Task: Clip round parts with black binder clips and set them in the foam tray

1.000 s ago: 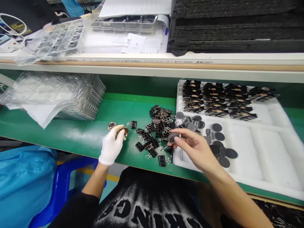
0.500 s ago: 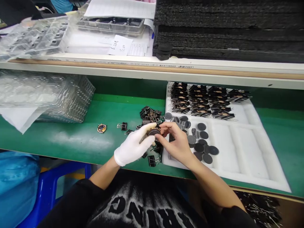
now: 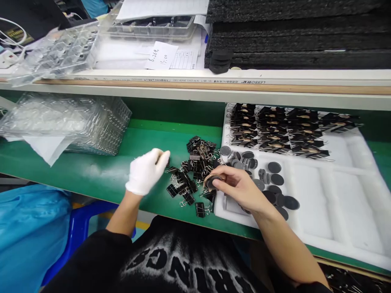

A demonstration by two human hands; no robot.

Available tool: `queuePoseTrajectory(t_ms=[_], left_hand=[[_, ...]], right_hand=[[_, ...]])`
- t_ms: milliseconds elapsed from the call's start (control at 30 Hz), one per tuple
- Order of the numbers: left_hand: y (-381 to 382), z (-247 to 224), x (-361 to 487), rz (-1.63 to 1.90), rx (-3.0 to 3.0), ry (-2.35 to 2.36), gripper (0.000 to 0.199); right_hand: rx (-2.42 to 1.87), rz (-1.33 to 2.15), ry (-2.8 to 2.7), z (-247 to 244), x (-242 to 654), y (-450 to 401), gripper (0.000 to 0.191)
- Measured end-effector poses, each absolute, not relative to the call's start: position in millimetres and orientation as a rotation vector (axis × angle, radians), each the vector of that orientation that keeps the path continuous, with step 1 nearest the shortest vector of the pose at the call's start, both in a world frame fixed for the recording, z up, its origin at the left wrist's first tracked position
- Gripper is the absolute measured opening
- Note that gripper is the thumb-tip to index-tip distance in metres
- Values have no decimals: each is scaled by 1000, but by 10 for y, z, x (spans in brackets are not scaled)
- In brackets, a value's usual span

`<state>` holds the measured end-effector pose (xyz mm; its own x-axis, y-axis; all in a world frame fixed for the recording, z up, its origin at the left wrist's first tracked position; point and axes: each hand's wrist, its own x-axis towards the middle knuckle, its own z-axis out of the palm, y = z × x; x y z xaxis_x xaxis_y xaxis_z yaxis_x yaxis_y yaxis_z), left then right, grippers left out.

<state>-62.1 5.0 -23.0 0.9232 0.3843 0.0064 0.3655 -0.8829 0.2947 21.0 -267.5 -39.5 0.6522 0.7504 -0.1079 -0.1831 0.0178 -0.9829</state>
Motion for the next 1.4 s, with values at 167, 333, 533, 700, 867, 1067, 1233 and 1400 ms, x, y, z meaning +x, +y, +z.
queuePoseTrajectory(t_ms=[167, 333, 533, 700, 867, 1067, 1233, 1400], left_hand=[[421, -402, -492, -465, 2972, 625, 47], [122, -423, -508, 188, 2759, 450, 46], [-520, -303, -578, 516, 2482, -73, 42], [-529, -255, -626, 567, 2395, -157, 20], [-358, -201, -627, 403, 2430, -384, 56], [-354, -142, -579, 678, 2512, -652, 39], [-286, -124, -592, 644, 2472, -348, 22], [135, -217, -511, 241, 2512, 450, 39]], right_hand=[[-1167, 813, -279, -410, 224, -2670, 22], [-1221, 777, -359, -402, 198, -2596, 20], [-1278, 668, -429, -473, 141, -2496, 21], [-1362, 390, -650, -436, 91, -2588, 11], [-1439, 52, -1080, -425, 78, -2655, 24], [-1351, -60, -1193, -577, 42, -2652, 48], [-1463, -118, -1194, -633, 13, -2766, 49], [-1535, -143, -1155, -638, 26, -2806, 49]])
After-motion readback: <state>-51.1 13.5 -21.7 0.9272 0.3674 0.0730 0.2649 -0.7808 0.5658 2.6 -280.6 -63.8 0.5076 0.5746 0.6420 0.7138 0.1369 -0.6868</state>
